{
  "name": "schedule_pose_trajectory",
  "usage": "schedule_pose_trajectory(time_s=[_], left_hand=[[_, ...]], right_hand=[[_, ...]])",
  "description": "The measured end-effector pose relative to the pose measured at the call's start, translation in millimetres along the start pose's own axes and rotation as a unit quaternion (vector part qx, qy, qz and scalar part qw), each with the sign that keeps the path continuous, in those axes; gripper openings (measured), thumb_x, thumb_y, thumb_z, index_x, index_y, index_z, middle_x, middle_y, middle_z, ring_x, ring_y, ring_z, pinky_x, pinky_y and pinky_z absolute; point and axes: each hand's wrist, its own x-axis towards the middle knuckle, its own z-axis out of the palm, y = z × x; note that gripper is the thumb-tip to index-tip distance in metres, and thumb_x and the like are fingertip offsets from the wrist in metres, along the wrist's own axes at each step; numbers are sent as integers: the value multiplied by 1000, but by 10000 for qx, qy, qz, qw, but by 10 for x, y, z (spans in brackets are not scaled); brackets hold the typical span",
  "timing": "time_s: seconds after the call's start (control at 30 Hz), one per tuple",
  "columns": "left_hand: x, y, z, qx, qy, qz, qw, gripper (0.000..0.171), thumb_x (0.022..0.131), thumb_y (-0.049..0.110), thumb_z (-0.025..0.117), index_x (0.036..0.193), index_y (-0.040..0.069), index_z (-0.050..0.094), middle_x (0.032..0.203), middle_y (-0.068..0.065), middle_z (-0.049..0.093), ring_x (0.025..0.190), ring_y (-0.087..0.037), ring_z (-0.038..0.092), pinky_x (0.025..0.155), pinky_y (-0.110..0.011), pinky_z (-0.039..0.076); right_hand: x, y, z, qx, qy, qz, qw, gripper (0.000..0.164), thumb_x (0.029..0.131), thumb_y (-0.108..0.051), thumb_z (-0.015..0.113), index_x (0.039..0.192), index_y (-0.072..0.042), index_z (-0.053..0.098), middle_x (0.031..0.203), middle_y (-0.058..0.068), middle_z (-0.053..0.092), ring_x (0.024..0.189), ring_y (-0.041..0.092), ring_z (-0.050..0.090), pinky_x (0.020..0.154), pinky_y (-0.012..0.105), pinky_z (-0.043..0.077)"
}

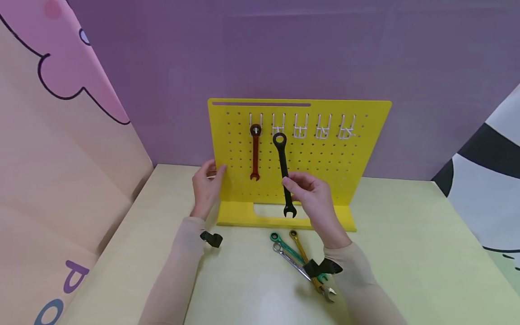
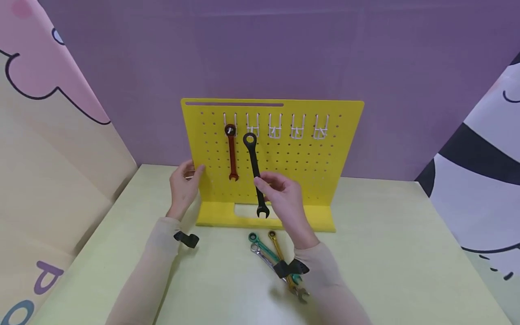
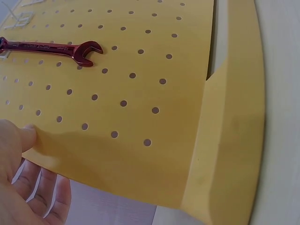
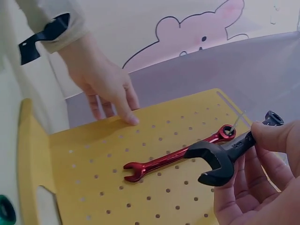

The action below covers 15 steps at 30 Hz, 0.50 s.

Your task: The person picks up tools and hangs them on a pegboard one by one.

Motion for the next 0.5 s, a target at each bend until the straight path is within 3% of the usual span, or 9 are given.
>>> schedule_pose_trajectory(time_s=[0.2, 0.5], left_hand=[[18, 19, 0, -70, 91, 52, 9999, 30, 102, 24, 75, 126, 6, 74, 109, -18, 75, 102, -33, 72, 90, -44, 60], [-38, -11, 4, 67, -43, 127, 9999, 28, 102, 22, 74, 127, 8, 73, 110, -16, 76, 103, -32, 71, 90, -45, 60]], right_hand=[[123, -98, 64, -50, 98, -295, 9995, 30, 101, -24, 75, 123, -3, 74, 101, -12, 74, 95, 11, 67, 78, 26, 59], [176, 29, 104, 35, 193, -56, 9998, 27, 101, -19, 75, 123, -3, 75, 104, -11, 74, 93, 9, 68, 78, 24, 59]])
